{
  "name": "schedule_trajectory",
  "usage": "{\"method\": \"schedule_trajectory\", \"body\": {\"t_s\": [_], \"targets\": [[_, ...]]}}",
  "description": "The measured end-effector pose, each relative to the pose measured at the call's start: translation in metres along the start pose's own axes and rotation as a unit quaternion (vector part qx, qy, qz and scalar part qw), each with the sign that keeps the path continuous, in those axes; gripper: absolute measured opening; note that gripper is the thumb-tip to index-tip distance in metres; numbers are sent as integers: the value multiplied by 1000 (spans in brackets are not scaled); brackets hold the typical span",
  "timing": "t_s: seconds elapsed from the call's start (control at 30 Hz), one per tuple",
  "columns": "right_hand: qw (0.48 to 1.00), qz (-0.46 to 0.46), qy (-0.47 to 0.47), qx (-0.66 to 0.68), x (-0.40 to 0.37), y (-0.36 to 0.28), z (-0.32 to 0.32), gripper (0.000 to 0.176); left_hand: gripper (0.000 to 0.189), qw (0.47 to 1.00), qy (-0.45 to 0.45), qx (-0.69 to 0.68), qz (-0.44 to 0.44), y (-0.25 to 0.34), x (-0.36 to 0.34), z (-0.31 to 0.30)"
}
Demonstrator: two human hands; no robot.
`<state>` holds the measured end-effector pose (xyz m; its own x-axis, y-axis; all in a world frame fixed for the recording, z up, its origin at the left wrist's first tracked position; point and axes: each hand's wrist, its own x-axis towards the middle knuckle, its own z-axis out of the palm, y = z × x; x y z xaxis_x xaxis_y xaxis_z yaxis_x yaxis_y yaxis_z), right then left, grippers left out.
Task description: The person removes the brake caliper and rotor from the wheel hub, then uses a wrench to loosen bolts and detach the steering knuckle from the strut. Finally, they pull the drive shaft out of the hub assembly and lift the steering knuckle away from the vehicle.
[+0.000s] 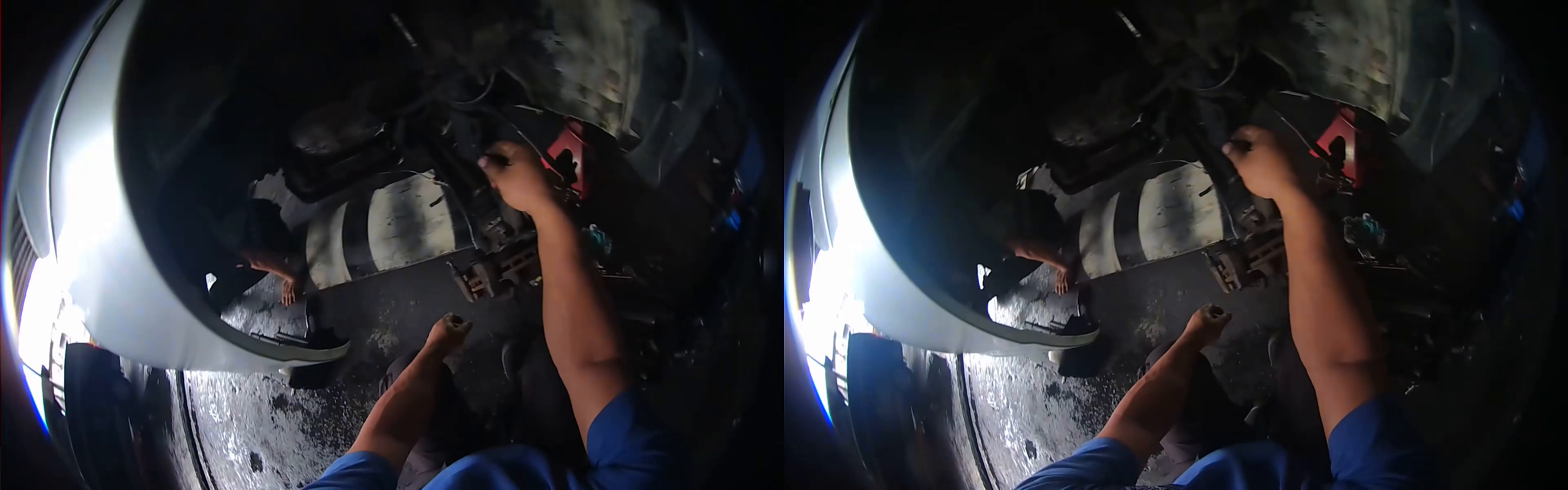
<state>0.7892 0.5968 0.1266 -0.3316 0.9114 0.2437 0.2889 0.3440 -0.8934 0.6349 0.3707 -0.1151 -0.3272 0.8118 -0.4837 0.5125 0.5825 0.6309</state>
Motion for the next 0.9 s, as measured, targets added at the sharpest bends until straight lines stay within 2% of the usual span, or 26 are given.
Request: {"method": "schedule_trajectory", "body": {"t_s": [0.1, 0.17, 0.23, 0.4, 0.47, 0.5, 0.57, 0.63, 0.67, 0.77, 0.8, 0.83, 0.87, 0.9], "targets": [[998, -26, 26, 59, 0, 6, 6, 32, 49, 1000, -20, 5, 0, -4, 4, 0], [998, -14, 19, 59, 1, 6, 5, 36, 50, 999, -36, -3, -5, -1, 2, -1], [998, -12, -2, 58, 3, 6, 5, 38, 50, 1000, -11, 15, 9, 0, 1, -1], [1000, -7, -2, 22, 3, 9, 3, 34, 50, 1000, -17, 16, 1, -4, 7, 3], [999, -36, 32, -22, 1, 4, 3, 33, 49, 1000, -24, 8, -1, -4, 7, 3], [999, -33, 35, -23, 0, 2, 1, 33, 48, 1000, -11, 14, 4, -4, 7, 3], [1000, 16, -18, -16, -3, -8, -6, 31, 48, 1000, -10, 27, 10, -4, 7, 4], [995, -67, 54, -59, 0, 6, 3, 33, 46, 999, -13, -22, -22, -7, 8, 6], [997, -42, 37, -46, -2, 6, 4, 33, 45, 999, 20, 11, 33, -14, 12, 8], [997, -42, 37, -51, -2, 4, -1, 34, 41, 998, 52, 25, 19, -14, 8, 12], [996, -59, 46, -54, 1, 8, 2, 34, 40, 999, 43, 6, 27, -15, 5, 12], [999, 15, -3, -40, -7, -10, -7, 33, 40, 999, 3, 51, 2, -11, 6, 10], [997, -43, 42, -55, -14, -13, -7, 34, 40, 995, -27, 86, -32, -8, 7, 6], [997, -42, 48, -33, -9, -6, -2, 37, 43, 991, -47, 124, 8, -26, 22, 12]]}}
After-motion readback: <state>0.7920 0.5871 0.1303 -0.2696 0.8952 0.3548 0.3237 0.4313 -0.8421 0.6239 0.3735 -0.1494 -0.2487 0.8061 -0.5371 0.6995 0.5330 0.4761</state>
